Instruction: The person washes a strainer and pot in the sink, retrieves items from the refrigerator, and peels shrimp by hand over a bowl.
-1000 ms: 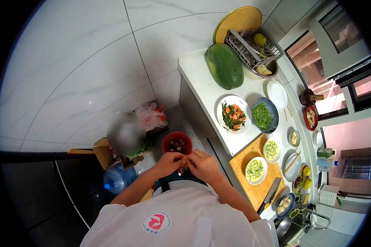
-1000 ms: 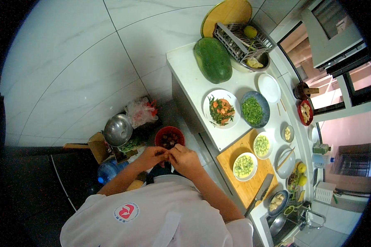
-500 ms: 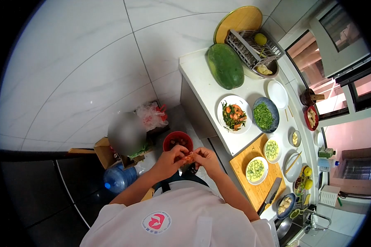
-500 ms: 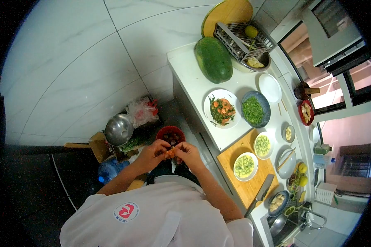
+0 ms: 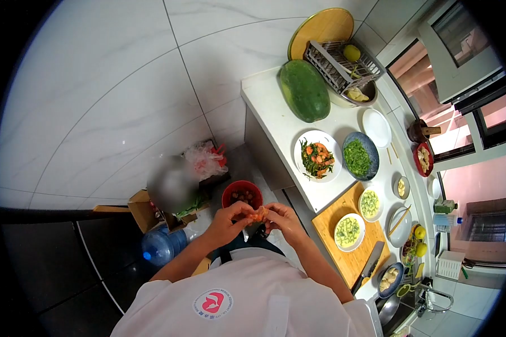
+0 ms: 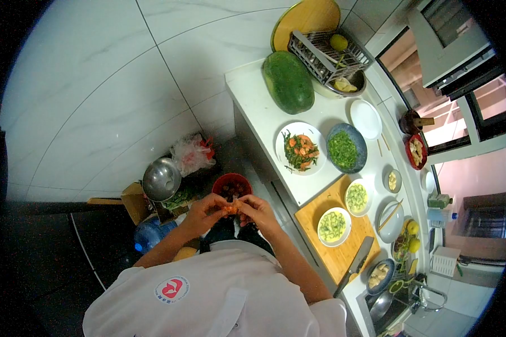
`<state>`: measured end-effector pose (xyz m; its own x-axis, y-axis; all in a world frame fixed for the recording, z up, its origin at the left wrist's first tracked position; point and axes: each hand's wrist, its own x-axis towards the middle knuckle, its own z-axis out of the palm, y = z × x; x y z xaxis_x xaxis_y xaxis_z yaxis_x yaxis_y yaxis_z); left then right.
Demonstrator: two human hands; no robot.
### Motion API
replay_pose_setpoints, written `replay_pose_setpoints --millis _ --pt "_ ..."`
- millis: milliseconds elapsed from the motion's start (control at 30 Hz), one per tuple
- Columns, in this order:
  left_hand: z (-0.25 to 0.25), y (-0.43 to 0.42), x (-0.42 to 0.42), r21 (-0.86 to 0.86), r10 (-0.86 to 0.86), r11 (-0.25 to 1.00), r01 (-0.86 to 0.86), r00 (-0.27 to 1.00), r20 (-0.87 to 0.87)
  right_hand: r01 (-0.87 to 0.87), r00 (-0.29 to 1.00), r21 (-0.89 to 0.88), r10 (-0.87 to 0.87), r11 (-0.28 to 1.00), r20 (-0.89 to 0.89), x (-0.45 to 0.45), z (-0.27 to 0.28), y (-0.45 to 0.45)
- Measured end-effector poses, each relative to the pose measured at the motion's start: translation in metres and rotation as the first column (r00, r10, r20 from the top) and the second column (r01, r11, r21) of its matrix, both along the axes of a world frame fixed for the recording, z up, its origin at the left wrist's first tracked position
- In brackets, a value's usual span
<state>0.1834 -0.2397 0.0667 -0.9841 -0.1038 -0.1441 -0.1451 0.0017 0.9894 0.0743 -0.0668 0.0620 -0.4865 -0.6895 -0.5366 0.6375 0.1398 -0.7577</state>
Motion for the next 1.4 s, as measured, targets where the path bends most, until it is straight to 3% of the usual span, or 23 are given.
replay_pose_setpoints --millis 67,133,200,333,400,533,600,633,700,733,800,967,1133,1267,1400 --pt "0.007 0.001 -0.002 -0.079 -0.005 0.997 0.002 0.999 -0.043 -0.052 0.997 -0.019 0.051 0.998 -0.055 -0.002 0.005 -0.001" --pt "0.009 0.001 -0.004 -0.157 -0.014 0.988 0.0 0.996 -0.084 -0.176 0.957 0.082 0.19 0.981 -0.218 -0.003 0.008 -0.003" --pt "0.008 0.0 -0.005 -0.289 -0.074 0.957 0.034 0.989 -0.129 -0.187 0.961 0.067 0.196 0.98 -0.193 -0.006 0.007 -0.002" --pt "0.001 -0.001 -0.005 -0.305 -0.1 0.951 0.058 0.987 -0.125 -0.221 0.959 0.027 0.222 0.975 -0.177 -0.004 0.003 -0.001" --pt "-0.004 -0.001 -0.006 -0.356 -0.092 0.934 -0.025 0.947 -0.307 -0.175 0.972 0.022 0.176 0.984 -0.156 -0.002 0.009 -0.003" --pt "-0.006 0.006 -0.011 -0.338 -0.004 0.932 -0.135 0.926 -0.379 -0.044 0.992 -0.027 0.04 0.999 -0.117 0.004 0.001 -0.006" --pt "-0.003 0.017 -0.011 0.005 0.323 0.943 -0.331 0.916 -0.239 0.008 0.988 -0.006 -0.009 1.0 -0.152 0.009 -0.003 -0.01" --pt "-0.006 0.018 -0.009 0.006 0.322 0.944 -0.33 0.916 -0.24 0.062 0.98 0.013 -0.058 0.998 -0.189 0.011 -0.004 -0.012" --pt "-0.015 0.019 -0.005 0.264 0.381 0.887 -0.38 0.923 0.048 0.08 0.957 0.049 -0.063 0.996 -0.284 0.015 -0.002 -0.015" --pt "-0.018 0.02 -0.006 0.264 0.381 0.887 -0.379 0.923 0.047 0.099 0.925 0.083 -0.061 0.992 -0.375 0.017 -0.001 -0.016" --pt "-0.023 0.02 -0.007 0.263 0.265 0.911 -0.319 0.939 0.22 0.11 0.93 0.075 -0.076 0.991 -0.36 0.019 0.0 -0.018" --pt "-0.022 0.017 -0.009 0.304 0.266 0.898 -0.318 0.943 0.2 0.191 0.947 0.024 -0.178 0.981 -0.269 0.013 0.001 -0.02" --pt "-0.012 0.015 -0.009 0.257 0.279 0.912 -0.32 0.943 0.183 0.383 0.922 -0.031 -0.38 0.923 0.08 0.003 -0.009 -0.011" --pt "-0.018 0.013 -0.008 0.316 0.329 0.872 -0.374 0.925 0.189 0.355 0.933 -0.052 -0.351 0.933 0.073 -0.006 -0.003 -0.003" --pt "-0.025 0.013 -0.009 0.328 0.388 0.846 -0.421 0.907 0.162 0.147 0.989 -0.023 -0.147 0.989 0.026 -0.001 0.002 -0.001"
